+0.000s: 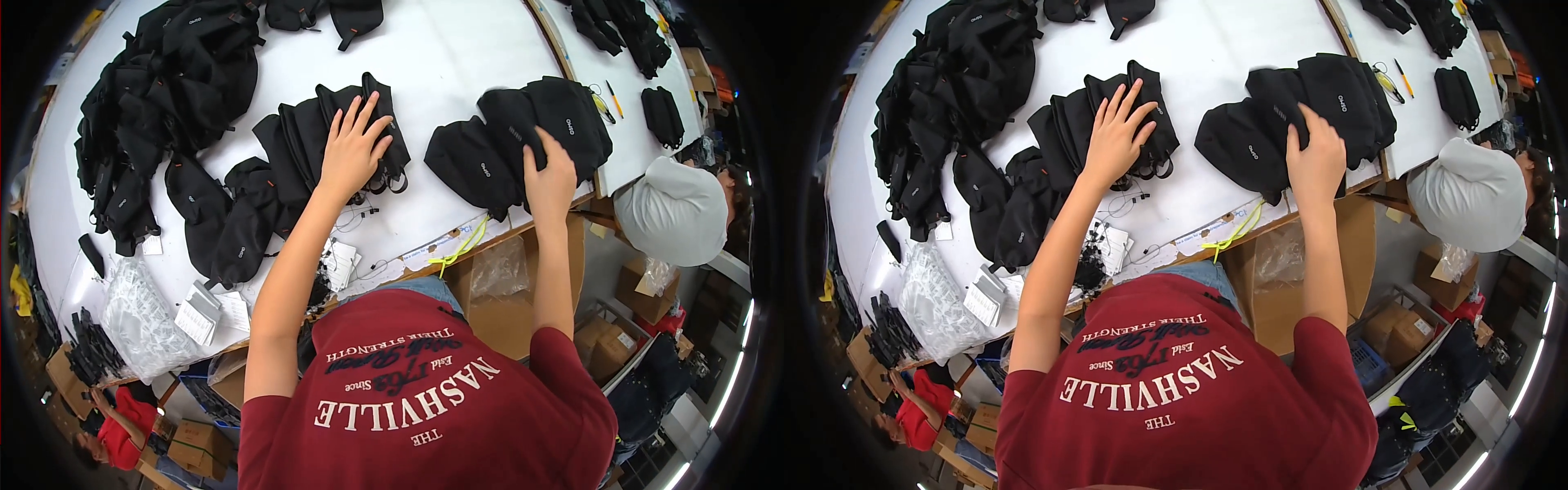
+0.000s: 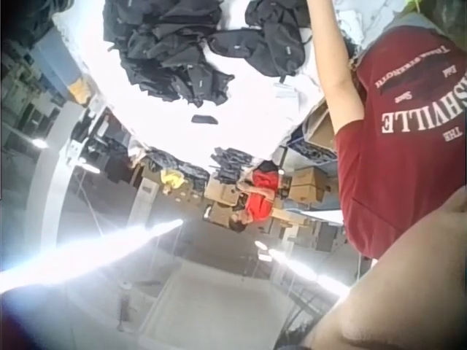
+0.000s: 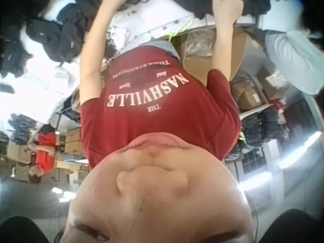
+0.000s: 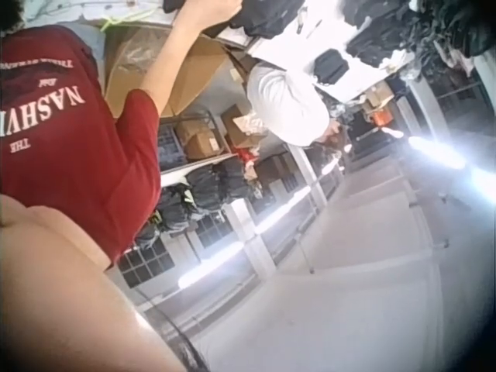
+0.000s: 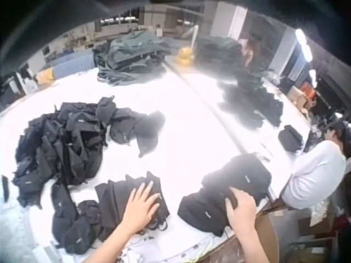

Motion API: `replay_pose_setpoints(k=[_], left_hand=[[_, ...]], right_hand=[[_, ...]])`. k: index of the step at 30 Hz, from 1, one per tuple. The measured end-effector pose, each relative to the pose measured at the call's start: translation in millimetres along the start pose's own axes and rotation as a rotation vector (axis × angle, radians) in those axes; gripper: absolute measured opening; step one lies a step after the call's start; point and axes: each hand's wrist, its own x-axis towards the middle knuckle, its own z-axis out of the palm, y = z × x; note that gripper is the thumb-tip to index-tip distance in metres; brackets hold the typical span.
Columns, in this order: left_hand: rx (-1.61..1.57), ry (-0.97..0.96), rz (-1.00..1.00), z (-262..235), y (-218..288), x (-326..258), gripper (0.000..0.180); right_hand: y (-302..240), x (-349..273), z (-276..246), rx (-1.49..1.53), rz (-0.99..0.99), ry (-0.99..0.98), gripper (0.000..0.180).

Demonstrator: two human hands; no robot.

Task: Inspecting small black pouches for defects and then stacking and placing them into a large shipping box.

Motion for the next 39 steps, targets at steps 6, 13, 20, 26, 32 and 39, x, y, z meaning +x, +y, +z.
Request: replay_pose_setpoints(k=[6,13,20,26,32,39], left_hand=[[-0.093,0.07,-0.049,-2,-1,1,0.035],[-0.112,0.147,0.031,-1,17,27,0.043],[-0.166,0.09,0.048,13,17,33,0.041],[0.051,0.074,0.004,24,13,26,0.047],[0.129,0.073,0.002,30,22,31,0.052],[0.075,0.084,-0.02,24,16,28,0.057]], right_hand=[[-92,14,54,0.41,-0.06,0.293,0.037],[-88,-25,143,0.318,0.04,-0.303,0.084],[-84,-24,125,0.518,-0.059,-0.297,0.075],[-71,-34,89,0.2,-0.216,-0.145,0.067],[-6,-41,59,0.131,0.104,-0.193,0.056],[-15,32,97,1.105,0.381,-0.146,0.044]])
